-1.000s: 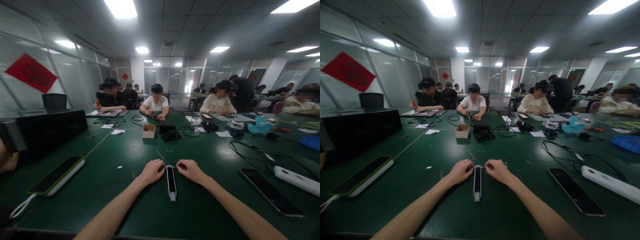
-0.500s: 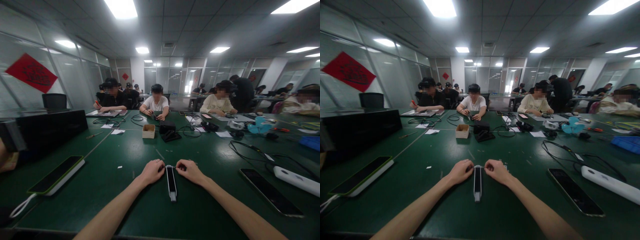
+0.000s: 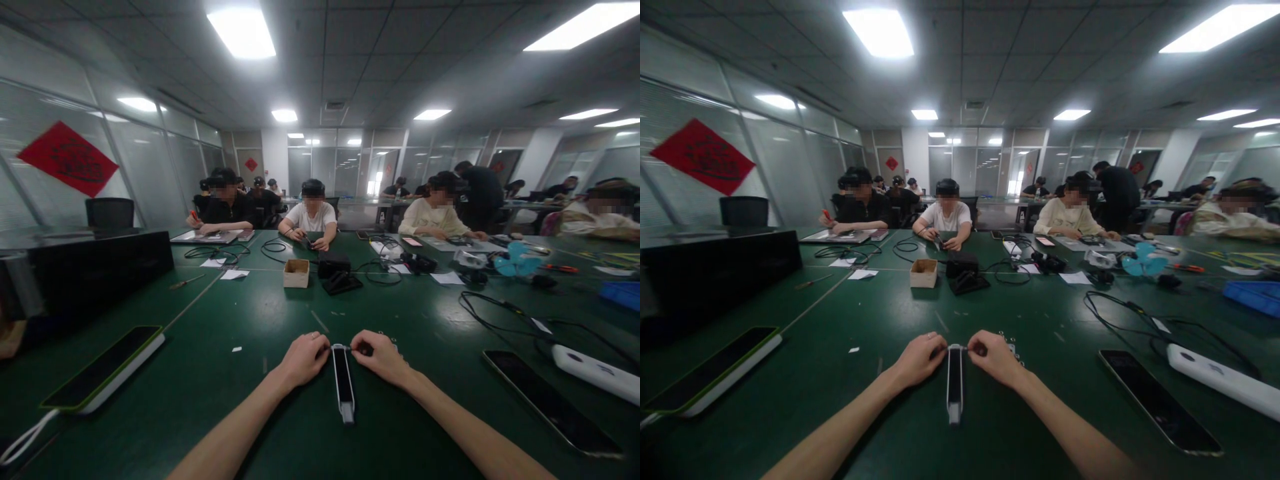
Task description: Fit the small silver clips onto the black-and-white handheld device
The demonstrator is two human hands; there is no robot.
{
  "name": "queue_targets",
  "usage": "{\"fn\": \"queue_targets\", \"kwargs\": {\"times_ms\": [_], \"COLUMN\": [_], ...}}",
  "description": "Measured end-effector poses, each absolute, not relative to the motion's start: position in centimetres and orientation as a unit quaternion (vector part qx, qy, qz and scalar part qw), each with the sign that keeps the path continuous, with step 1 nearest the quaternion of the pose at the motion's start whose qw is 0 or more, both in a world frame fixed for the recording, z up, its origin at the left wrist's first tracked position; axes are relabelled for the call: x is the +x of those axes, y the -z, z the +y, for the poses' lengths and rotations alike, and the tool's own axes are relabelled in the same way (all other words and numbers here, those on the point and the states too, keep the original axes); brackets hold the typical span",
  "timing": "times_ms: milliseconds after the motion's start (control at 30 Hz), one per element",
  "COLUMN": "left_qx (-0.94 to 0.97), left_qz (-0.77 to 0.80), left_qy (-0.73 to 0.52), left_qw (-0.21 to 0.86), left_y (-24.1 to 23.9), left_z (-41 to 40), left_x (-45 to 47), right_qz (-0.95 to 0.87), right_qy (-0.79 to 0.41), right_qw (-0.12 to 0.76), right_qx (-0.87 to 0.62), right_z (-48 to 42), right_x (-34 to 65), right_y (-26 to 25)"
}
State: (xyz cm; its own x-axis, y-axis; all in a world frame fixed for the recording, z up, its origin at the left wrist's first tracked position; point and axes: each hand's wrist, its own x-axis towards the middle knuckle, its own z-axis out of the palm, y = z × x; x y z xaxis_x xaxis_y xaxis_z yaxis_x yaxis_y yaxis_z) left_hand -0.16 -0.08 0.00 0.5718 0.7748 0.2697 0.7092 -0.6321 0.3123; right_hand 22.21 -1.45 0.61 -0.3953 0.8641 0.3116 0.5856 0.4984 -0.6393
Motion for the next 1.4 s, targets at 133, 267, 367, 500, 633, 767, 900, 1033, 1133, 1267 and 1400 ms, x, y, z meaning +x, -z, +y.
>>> {"fn": "queue_targets", "kwargs": {"times_ms": [133, 267, 367, 500, 633, 767, 900, 1033, 1133, 1267, 1400], "left_qx": [0.881, 0.882, 0.882, 0.882, 0.882, 0.883, 0.882, 0.882, 0.883, 0.884, 0.884], "left_qz": [0.42, 0.419, 0.421, 0.42, 0.418, 0.417, 0.422, 0.42, 0.419, 0.416, 0.416], "left_qy": [-0.198, -0.193, -0.187, -0.191, -0.197, -0.193, -0.19, -0.193, -0.19, -0.194, -0.194], "left_qw": [0.088, 0.094, 0.097, 0.091, 0.096, 0.093, 0.091, 0.096, 0.093, 0.088, 0.092], "left_y": [-0.19, -0.52, -0.66, -0.51, -0.3, -0.27, -0.27, -0.27, -0.21, -0.11, -0.2], "left_z": [-0.18, -0.31, -0.35, -0.27, -0.15, -0.1, -0.07, -0.08, -0.04, 0.0, -0.1], "left_x": [-0.17, -0.12, -0.08, -0.08, -0.09, -0.06, -0.01, -0.05, -0.09, -0.09, -0.08], "right_qz": [-0.799, -0.797, -0.803, -0.807, -0.812, -0.816, -0.817, -0.818, -0.819, -0.82, -0.823], "right_qy": [-0.224, -0.223, -0.222, -0.218, -0.208, -0.191, -0.187, -0.184, -0.184, -0.189, -0.19], "right_qw": [0.308, 0.308, 0.308, 0.306, 0.304, 0.301, 0.303, 0.297, 0.292, 0.281, 0.274], "right_qx": [-0.465, -0.469, -0.46, -0.456, -0.454, -0.454, -0.453, -0.458, -0.458, -0.461, -0.46], "right_z": [-1.6, -1.7, -1.66, -1.53, -1.44, -1.33, -1.31, -1.38, -1.32, -1.21, -1.21], "right_x": [21.96, 21.76, 21.79, 21.97, 22.05, 22.01, 21.91, 21.86, 21.91, 22.05, 22.11], "right_y": [-0.87, -1.02, -1.0, -0.72, -0.48, -0.39, -0.4, -0.47, -0.37, -0.16, -0.12]}}
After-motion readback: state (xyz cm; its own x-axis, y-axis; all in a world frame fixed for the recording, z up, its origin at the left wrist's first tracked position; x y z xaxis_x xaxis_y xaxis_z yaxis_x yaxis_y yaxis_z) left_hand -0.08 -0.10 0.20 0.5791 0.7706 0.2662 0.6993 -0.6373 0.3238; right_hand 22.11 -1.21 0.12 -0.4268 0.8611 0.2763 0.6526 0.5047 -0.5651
